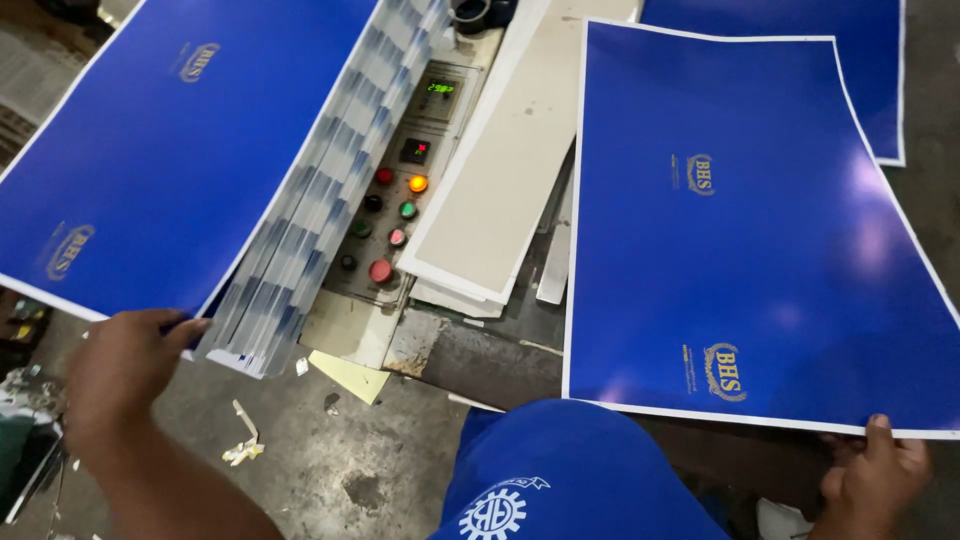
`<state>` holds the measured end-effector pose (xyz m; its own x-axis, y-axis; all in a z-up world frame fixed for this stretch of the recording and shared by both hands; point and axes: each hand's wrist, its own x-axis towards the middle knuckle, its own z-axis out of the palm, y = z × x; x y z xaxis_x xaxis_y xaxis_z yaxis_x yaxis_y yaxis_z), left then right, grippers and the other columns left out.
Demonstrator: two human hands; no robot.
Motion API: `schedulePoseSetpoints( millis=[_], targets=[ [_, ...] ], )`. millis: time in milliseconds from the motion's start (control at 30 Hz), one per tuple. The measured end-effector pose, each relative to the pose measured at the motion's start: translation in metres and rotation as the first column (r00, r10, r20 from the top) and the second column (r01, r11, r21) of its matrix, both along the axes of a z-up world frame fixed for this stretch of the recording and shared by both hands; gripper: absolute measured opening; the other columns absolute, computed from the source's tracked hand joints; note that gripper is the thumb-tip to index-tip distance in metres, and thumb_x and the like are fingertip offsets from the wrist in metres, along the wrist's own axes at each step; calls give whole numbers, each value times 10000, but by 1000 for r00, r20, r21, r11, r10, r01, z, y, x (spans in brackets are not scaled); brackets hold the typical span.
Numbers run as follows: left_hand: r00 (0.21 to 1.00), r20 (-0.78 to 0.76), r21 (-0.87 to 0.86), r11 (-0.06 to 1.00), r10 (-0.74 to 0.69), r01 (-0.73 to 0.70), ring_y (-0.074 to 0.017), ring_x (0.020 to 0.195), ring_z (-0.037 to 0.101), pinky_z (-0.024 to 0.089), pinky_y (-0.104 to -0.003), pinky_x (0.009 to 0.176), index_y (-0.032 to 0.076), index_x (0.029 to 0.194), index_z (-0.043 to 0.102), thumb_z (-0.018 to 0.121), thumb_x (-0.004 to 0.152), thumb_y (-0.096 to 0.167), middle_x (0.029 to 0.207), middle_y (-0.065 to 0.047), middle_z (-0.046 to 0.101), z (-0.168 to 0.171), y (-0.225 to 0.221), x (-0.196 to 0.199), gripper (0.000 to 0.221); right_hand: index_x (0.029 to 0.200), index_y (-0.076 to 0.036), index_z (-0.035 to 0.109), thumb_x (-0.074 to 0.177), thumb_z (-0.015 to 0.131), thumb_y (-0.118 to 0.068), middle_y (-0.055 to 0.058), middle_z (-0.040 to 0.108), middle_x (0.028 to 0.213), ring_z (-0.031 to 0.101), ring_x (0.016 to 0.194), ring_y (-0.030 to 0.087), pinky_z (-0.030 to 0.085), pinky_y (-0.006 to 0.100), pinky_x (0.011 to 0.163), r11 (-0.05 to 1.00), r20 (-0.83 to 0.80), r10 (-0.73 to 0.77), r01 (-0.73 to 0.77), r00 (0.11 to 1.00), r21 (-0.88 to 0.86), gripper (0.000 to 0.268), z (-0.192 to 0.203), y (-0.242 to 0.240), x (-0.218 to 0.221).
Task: Stacking blue printed sheets onto a storage rack in an industrial print shop.
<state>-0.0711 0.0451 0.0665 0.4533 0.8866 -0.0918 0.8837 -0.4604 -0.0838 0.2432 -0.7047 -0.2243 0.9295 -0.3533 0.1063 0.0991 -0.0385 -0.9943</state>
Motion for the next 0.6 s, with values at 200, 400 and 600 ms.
schedulePoseSetpoints(
  millis=[200, 400, 600],
  targets=[
    [981, 46, 462, 875, -190, 148, -250, 615, 684, 538, -378, 617, 77, 1013, 770, 602, 1126, 334, 793, -142, 738, -6, 24, -31, 327, 1309, 51, 538, 1158, 465, 48, 159, 634, 1162, 683, 917, 218, 597, 339, 729, 996, 57, 18, -23, 998, 84, 168, -5, -32, -18],
    [912, -2, 595, 733, -409, 330, -126, 552, 598, 437, -247, 505, 64, 919, 701, 542, 1141, 242, 707, -68, 657, 18, -29, 13, 326, 1300, 48, 562, 1182, 515, 15, 158, 674, 1142, 704, 930, 222, 620, 356, 756, 994, -50, -106, 106, 993, -7, 131, -4, -32, -38],
    [551, 398, 390, 678, -734, 623, -226, 533, 625, 477, -390, 516, 110, 886, 772, 720, 982, 264, 694, -95, 708, 29, -157, 122, 188, 1218, 13, 554, 1162, 549, 0, 130, 658, 1106, 676, 902, 203, 617, 343, 720, 992, -48, -87, 91, 995, 84, 59, -20, -32, -48]
  ],
)
